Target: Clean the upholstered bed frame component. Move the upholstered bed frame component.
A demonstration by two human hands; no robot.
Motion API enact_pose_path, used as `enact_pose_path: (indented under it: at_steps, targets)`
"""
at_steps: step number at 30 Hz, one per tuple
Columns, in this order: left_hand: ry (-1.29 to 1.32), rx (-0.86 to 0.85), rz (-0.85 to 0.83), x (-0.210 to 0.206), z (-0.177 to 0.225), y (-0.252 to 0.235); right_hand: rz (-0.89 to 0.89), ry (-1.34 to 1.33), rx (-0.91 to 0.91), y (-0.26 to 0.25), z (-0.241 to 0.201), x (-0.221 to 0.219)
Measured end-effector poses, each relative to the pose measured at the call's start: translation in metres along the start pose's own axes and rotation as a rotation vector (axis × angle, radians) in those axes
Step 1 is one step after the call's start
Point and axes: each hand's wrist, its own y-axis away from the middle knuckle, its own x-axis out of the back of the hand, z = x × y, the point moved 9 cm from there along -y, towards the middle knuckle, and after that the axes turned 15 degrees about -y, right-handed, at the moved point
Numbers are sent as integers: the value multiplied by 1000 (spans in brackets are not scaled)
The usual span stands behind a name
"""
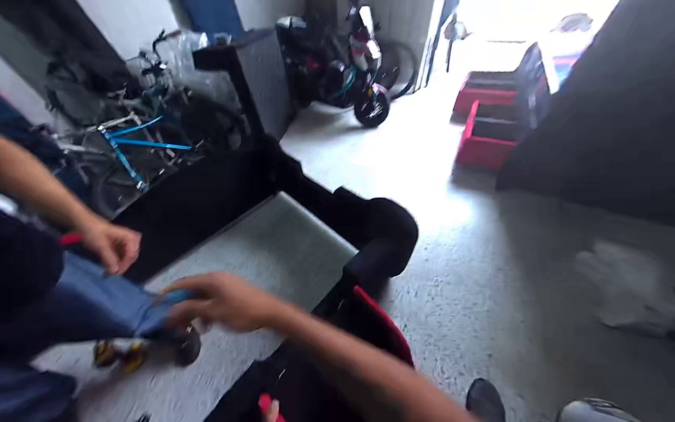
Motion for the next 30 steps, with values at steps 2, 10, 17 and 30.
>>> enact_pose_path:
  at_steps: [2,10,17,30]
  targets:
    - [-59,0,52,5,5,1,190,40,-44,99,6,92]
    - [-38,-15,142,-14,20,12,1056,63,-235,373,222,314]
    - [0,133,204,-4,-6,18,1007,107,-392,381,244,301]
    - [41,204,254,4,-25,16,1154,126,-417,388,250,303]
